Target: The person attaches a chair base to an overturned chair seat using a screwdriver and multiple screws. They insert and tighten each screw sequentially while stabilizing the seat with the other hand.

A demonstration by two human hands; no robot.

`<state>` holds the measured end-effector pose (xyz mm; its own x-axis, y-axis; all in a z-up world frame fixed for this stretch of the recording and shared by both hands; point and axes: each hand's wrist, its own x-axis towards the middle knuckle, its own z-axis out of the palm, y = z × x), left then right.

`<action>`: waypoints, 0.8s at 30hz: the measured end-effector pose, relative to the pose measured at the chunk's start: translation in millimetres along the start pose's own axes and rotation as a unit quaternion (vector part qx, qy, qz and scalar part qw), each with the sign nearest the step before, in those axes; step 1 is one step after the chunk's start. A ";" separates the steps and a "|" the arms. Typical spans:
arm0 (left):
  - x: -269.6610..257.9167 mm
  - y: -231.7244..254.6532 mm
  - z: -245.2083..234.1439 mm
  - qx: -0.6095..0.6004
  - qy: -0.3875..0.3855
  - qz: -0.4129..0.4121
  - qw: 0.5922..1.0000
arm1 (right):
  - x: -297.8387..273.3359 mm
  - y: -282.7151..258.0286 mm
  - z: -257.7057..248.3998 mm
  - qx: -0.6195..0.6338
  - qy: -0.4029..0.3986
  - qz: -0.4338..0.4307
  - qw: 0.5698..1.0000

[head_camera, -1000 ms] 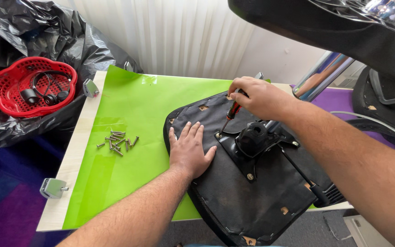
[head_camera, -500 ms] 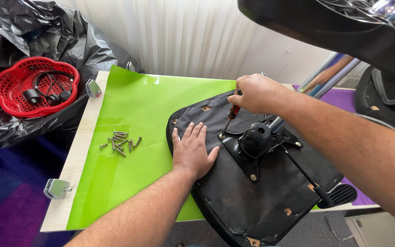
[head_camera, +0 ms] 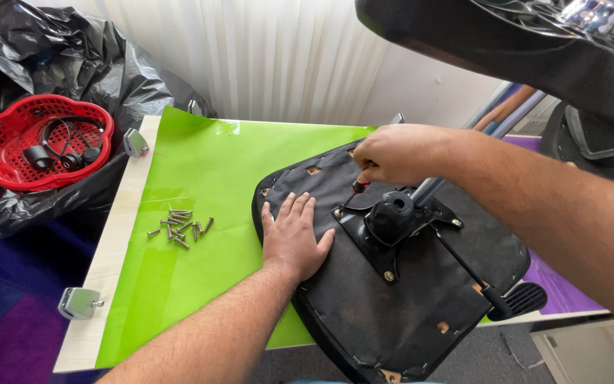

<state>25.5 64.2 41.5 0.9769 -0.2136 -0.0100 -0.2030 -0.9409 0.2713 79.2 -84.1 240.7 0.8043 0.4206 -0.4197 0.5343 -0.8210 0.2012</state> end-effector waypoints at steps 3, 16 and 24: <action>0.9 0.8 1.0 -0.001 -0.003 -0.001 1.000 | 2.3 -1.5 2.6 0.020 -0.018 -0.002 1.000; 1.0 -0.1 3.1 0.002 0.002 0.001 1.000 | 41.9 14.2 23.1 0.166 0.050 0.202 0.964; 1.2 -0.1 1.3 -0.008 0.014 0.001 1.000 | 29.6 23.7 16.5 0.071 -0.020 0.066 0.995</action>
<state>26.5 63.7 40.3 0.9782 -0.2070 0.0170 -0.2031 -0.9362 0.2867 111.4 -97.5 218.5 0.8519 0.2926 -0.4343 0.3811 -0.9152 0.1311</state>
